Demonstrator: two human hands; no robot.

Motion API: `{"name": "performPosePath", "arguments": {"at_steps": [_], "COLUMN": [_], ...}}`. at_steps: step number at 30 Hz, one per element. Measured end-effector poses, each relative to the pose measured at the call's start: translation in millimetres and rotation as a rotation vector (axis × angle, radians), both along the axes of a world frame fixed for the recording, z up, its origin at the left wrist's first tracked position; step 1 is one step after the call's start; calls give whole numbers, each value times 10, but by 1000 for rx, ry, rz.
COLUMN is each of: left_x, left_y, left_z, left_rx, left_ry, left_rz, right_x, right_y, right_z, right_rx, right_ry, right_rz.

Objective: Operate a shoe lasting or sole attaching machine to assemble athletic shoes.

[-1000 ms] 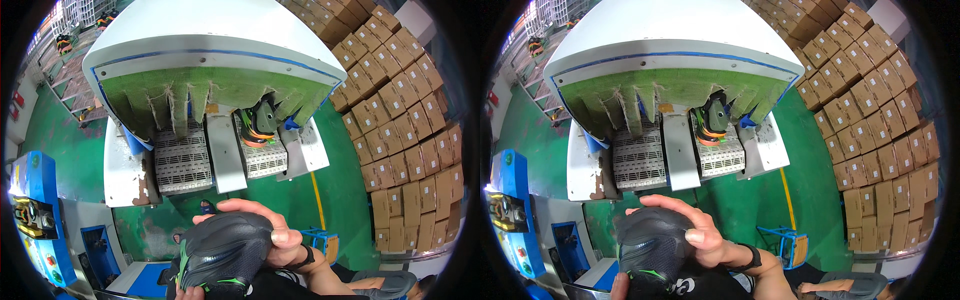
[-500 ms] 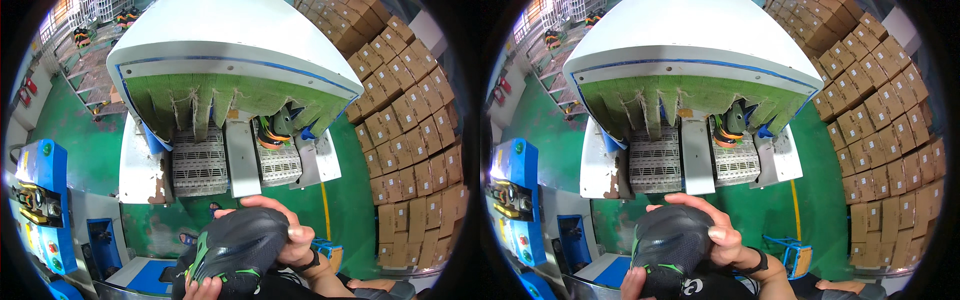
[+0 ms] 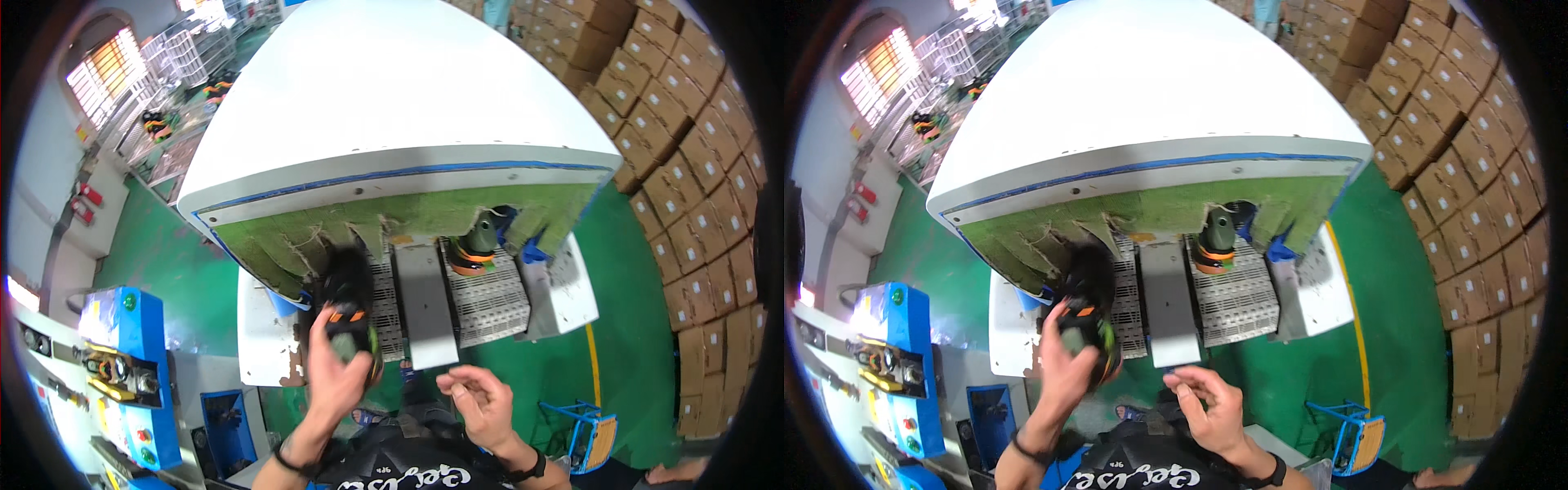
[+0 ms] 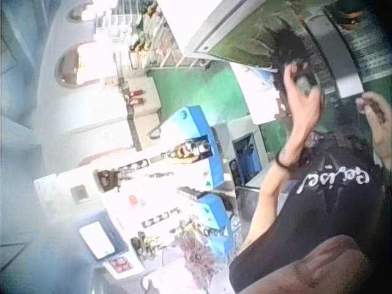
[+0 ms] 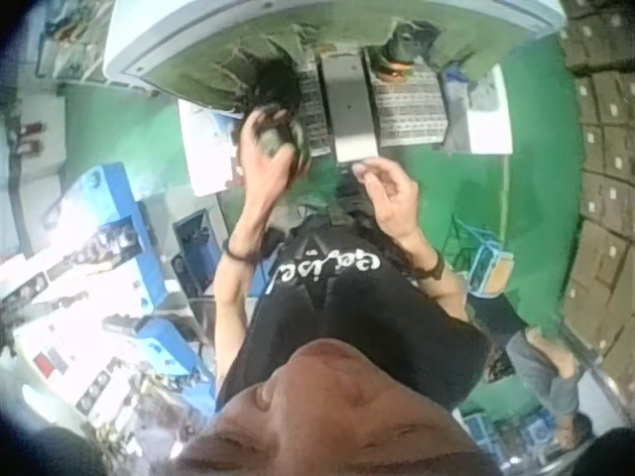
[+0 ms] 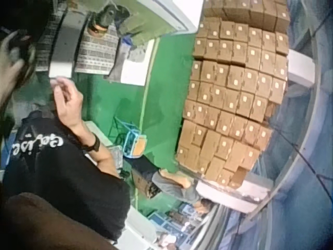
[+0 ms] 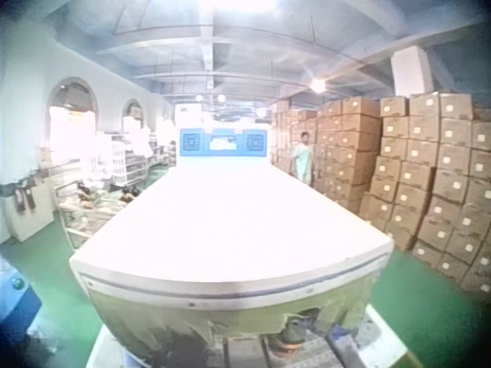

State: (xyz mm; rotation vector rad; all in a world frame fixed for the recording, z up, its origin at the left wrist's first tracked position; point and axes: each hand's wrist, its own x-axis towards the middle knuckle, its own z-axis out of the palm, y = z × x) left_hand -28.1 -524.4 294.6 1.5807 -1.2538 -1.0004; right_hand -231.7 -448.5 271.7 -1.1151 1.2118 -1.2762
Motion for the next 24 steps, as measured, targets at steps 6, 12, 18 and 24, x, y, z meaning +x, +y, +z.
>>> {"name": "performPosePath", "arguments": {"at_steps": [6,12,18,24], "left_x": [-25,12,322,705], "left_y": [-707,-258,871,1878], "left_z": [-180,-185,-84,-192], "left_rx": [27,-213,29,287], "left_ry": [-55,212,367,187], "left_rz": [-88,-27,-16,58], "right_x": [28,100,522,1724], "right_y": [-147,-448,-596,-14], "right_z": [-162,-38,130,61], "right_rx": [42,-126,-348,-595], "right_ry": [12,118,159,45], "right_rz": [150,350,746,1234]}}
